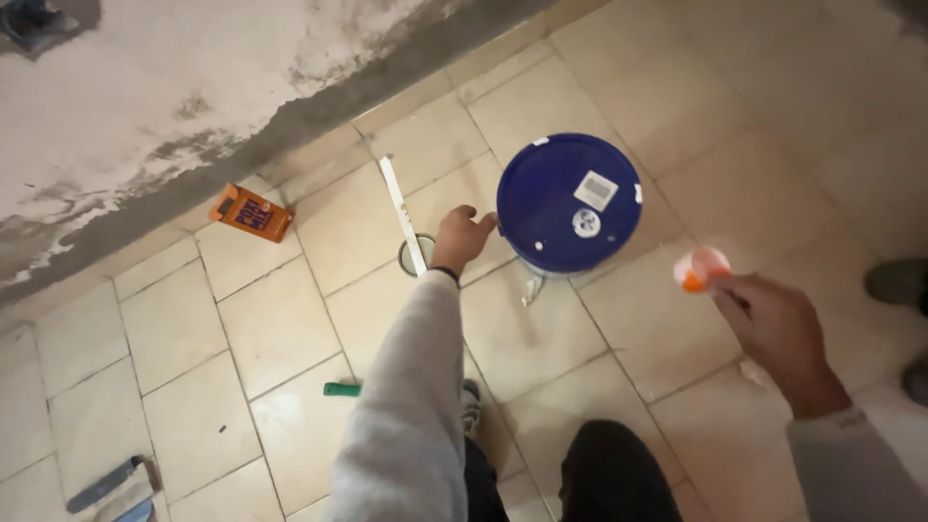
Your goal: Opening a large bucket and mixing paint or a similar white coating substance using a stirring stick.
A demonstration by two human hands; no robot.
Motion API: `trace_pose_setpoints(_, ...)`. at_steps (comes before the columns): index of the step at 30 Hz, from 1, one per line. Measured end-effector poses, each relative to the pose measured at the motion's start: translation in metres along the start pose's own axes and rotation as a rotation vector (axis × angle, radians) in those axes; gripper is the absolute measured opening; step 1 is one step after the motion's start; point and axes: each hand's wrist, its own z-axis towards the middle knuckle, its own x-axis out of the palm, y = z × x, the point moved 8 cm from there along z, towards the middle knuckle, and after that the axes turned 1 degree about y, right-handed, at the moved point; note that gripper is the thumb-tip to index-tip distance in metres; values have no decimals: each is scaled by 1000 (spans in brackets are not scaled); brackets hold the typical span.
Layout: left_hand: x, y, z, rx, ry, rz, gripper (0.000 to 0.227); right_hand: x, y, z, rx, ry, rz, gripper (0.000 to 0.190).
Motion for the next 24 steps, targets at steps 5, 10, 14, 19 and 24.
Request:
trace_pose_setpoints(5,60,4,57,-119,94,-26,60,20,-57,-4,143,77,-112,26)
trace_pose_setpoints(10,57,-3,48,-379,232,1,57,20,-94,-24,287,166,-82,28)
trace_pose_setpoints(14,45,-33,48,-433,270,-51,60,11,-97,-23,267,143,-90,29)
trace_pose_setpoints(19,49,-43,49,-330,137,203,70,-22,-82,-13,250,85,-25,28)
trace_pose_setpoints(24,28,-59,51,-415,194,278,69,-37,-72,5,286,115,-22,24)
